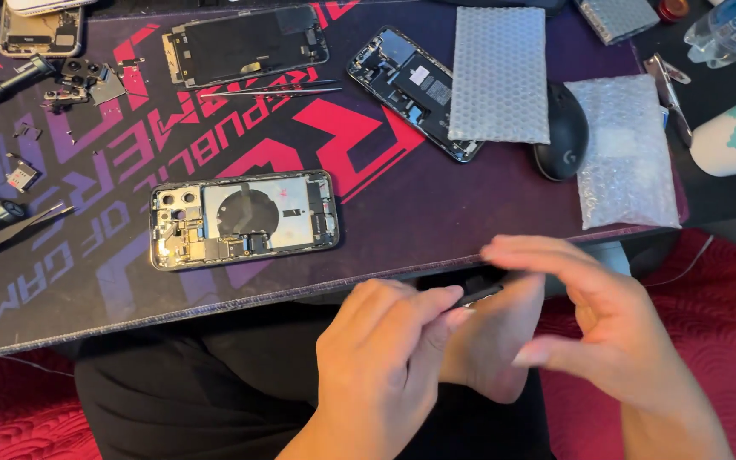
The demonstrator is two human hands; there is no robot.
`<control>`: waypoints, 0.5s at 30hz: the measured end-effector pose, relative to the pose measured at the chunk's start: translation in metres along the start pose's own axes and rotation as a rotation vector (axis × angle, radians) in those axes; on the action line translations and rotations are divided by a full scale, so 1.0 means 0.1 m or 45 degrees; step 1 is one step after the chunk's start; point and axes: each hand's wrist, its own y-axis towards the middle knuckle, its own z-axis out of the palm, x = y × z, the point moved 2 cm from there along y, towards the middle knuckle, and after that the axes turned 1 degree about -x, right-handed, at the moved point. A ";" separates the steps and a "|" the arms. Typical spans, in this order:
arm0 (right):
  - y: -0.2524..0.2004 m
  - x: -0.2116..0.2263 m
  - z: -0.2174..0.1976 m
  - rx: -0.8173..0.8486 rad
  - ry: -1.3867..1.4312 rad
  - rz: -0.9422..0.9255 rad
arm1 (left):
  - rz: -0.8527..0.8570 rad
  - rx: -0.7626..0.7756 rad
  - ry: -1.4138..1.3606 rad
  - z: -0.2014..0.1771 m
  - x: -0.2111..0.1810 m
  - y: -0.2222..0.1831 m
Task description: The person is reassembling a mobile phone, specifically preparing the battery with adhesive and handling the internal motherboard.
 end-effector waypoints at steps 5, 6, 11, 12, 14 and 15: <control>-0.09 0.09 0.02 0.146 -0.188 -0.246 | -0.392 0.112 -0.281 0.03 -0.12 -0.09; -0.14 0.05 0.00 0.129 -0.089 -0.209 | -0.498 0.148 -0.398 0.02 -0.11 -0.11; -0.29 -0.09 0.02 0.239 0.306 -0.096 | -0.607 0.242 -0.535 -0.07 -0.16 -0.16; -0.31 -0.09 0.03 0.202 0.316 -0.061 | -0.709 0.258 -0.656 -0.07 -0.15 -0.18; -0.37 -0.08 0.04 0.166 0.326 -0.027 | -0.809 0.272 -0.779 -0.10 -0.15 -0.20; -0.40 -0.09 0.05 0.127 0.321 0.009 | -0.856 0.295 -0.888 -0.11 -0.14 -0.19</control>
